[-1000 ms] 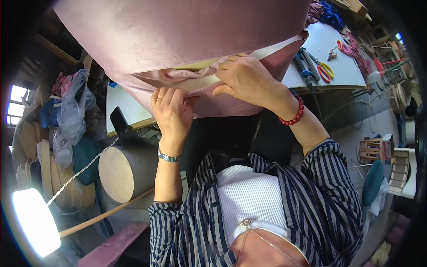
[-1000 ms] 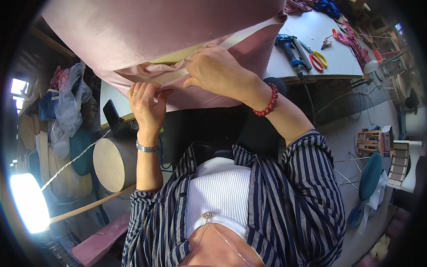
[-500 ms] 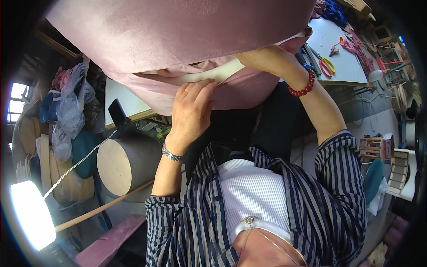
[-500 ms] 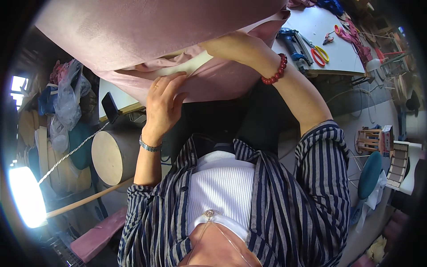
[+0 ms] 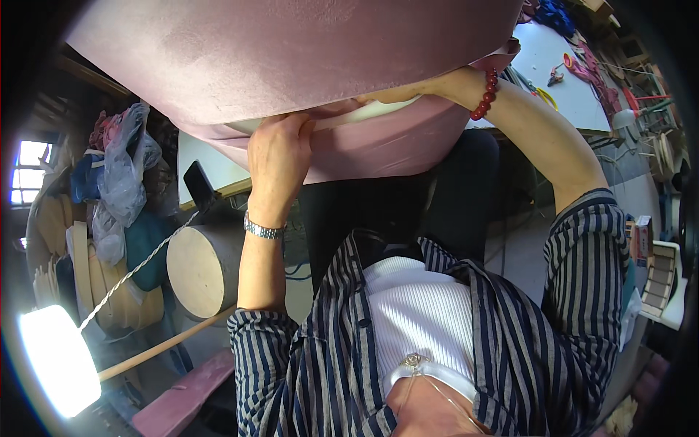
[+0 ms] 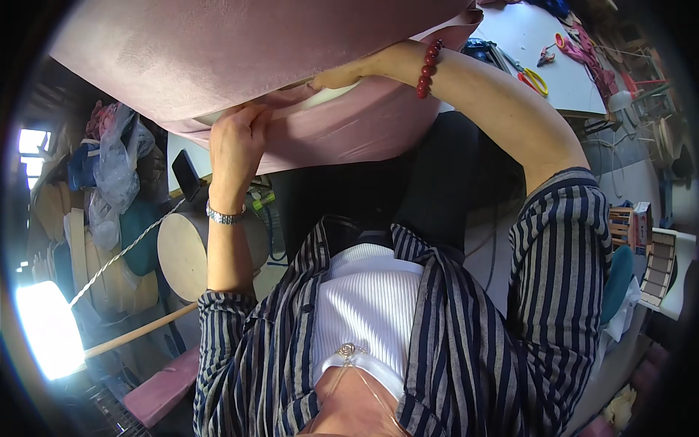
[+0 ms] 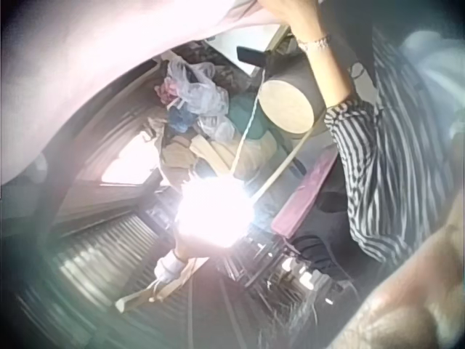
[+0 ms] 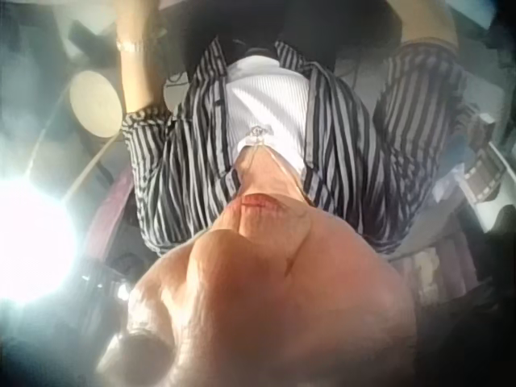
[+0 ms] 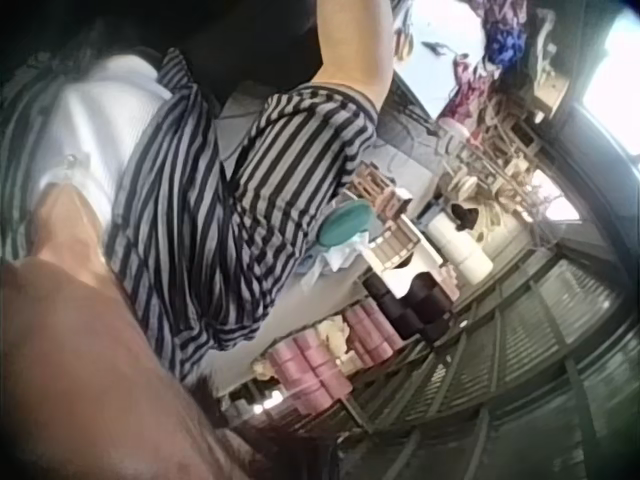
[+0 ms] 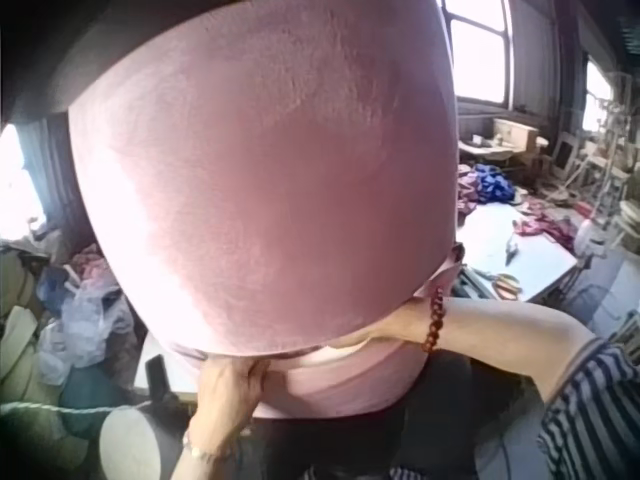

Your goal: The recorder is attaching pink fabric to a furniture frame using an air-powered staple gun.

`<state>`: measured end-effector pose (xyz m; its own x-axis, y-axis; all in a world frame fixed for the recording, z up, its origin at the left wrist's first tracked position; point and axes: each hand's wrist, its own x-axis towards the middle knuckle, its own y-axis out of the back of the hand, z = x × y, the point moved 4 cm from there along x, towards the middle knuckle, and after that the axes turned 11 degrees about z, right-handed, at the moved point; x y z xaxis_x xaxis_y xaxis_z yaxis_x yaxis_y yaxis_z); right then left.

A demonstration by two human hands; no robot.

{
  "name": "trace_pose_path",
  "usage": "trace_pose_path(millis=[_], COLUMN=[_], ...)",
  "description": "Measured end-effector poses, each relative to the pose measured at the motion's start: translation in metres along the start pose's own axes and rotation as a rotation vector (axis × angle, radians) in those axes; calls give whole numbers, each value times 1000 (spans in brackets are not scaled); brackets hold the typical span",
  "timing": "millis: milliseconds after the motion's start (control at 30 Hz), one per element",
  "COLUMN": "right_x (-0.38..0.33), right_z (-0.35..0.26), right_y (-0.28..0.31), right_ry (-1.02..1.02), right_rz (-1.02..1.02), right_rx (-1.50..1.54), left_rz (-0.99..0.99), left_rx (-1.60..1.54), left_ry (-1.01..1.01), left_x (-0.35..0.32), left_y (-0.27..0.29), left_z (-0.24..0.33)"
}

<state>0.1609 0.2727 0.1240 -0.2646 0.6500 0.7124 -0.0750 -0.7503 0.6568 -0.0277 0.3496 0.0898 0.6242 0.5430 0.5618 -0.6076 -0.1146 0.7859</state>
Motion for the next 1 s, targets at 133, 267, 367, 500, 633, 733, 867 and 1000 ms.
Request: trace_pose_path(millis=[133, 267, 367, 500, 633, 733, 867, 1000], right_x=[3, 3, 3, 5, 9, 14, 10, -8], right_z=[3, 5, 5, 4, 5, 5, -8, -33], right_y=[1, 3, 4, 4, 1, -1, 3, 10], right_ry=[-30, -47, -53, -61, -85, -111, -152, -23], right_rz=[12, 20, 25, 31, 37, 31, -42, -234], right_rx=[65, 113, 147, 193, 253, 336, 577, 766], left_rz=[-162, -147, -73, 256, 481, 129, 159, 120], left_rx=[83, 111, 99, -317, -459, -17, 347, 28], left_ry=[98, 122, 76, 134, 158, 297, 59, -126], left_x=[9, 13, 7, -21, -66, -85, -87, -60], left_y=[-15, -26, -25, 6, 50, 53, 48, 34], left_z=[-7, -13, -14, -17, -30, -46, -29, -10])
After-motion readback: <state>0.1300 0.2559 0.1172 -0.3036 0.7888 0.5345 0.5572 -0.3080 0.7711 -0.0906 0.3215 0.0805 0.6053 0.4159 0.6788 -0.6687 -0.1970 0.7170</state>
